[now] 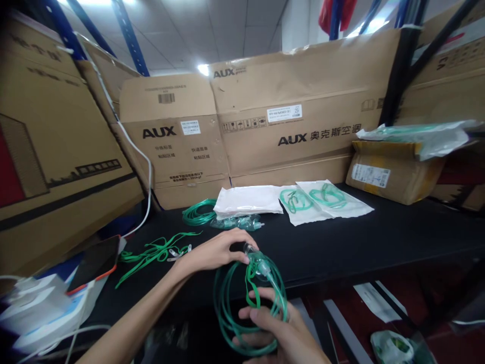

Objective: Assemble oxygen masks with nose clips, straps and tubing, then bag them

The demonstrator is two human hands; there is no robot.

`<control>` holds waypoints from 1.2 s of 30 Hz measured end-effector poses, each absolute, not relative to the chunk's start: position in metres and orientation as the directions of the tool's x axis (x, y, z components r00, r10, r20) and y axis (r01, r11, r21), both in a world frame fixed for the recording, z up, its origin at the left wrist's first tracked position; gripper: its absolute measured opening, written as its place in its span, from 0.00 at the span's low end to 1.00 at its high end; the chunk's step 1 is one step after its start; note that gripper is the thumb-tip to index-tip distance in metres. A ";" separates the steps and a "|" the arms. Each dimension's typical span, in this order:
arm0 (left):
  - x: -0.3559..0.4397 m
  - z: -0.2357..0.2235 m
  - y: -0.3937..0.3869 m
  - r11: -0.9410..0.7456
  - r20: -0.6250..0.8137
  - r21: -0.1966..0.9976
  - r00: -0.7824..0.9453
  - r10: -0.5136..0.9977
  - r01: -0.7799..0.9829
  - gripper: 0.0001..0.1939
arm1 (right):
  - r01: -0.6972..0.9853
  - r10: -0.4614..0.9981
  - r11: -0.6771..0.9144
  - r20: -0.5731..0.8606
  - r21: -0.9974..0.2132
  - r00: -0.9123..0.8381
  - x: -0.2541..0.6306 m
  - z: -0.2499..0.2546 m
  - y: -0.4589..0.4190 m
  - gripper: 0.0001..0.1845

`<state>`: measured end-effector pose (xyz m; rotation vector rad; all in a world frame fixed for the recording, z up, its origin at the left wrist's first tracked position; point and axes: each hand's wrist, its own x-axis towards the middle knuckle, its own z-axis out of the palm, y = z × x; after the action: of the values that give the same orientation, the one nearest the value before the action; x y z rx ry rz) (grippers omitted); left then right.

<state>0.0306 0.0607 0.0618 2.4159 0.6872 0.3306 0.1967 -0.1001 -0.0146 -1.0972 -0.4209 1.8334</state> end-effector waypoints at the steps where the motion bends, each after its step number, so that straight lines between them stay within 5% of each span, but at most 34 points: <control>1: 0.032 0.064 0.064 -0.684 0.074 0.621 0.840 0.537 0.383 0.12 | -0.540 0.850 -0.497 -0.505 -0.679 -0.149 0.197 -0.014 -0.100 0.35; 7: 0.031 0.074 0.062 -0.598 0.055 0.680 0.784 0.618 0.423 0.12 | -0.540 0.868 -0.484 -0.453 -0.688 -0.201 0.194 -0.020 -0.099 0.22; 18: 0.022 0.055 0.054 -0.364 0.071 0.659 0.427 0.901 0.659 0.18 | -0.565 0.859 -0.466 -0.500 -0.680 -0.107 0.200 -0.026 -0.103 0.26; 24: -0.012 0.050 -0.014 -0.255 0.212 0.601 0.156 0.965 0.758 0.22 | -0.601 0.859 -0.459 -0.499 -0.655 -0.113 0.200 -0.022 -0.104 0.24; 26: -0.024 0.030 -0.044 -0.147 0.063 0.648 0.141 0.988 0.747 0.30 | -0.606 0.853 -0.478 -0.501 -0.636 -0.146 0.200 -0.022 -0.104 0.21; 29: -0.031 -0.010 -0.075 0.140 -0.288 0.852 0.228 0.930 0.504 0.38 | -0.600 0.847 -0.505 -0.490 -0.620 -0.207 0.199 -0.023 -0.106 0.19; 32: -0.022 -0.038 -0.082 0.357 -0.369 0.929 0.330 0.869 0.099 0.44 | -0.582 0.832 -0.545 -0.478 -0.603 -0.283 0.199 -0.024 -0.109 0.21; 36: -0.006 -0.040 -0.083 0.466 -0.380 0.863 0.362 0.852 -0.192 0.35 | -0.558 0.835 -0.544 -0.469 -0.627 -0.287 0.199 -0.034 -0.112 0.22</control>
<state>-0.0065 -0.0835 -0.0397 0.8245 0.9658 0.7803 0.1993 -0.1122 -0.0336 -0.9866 -0.4318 1.9410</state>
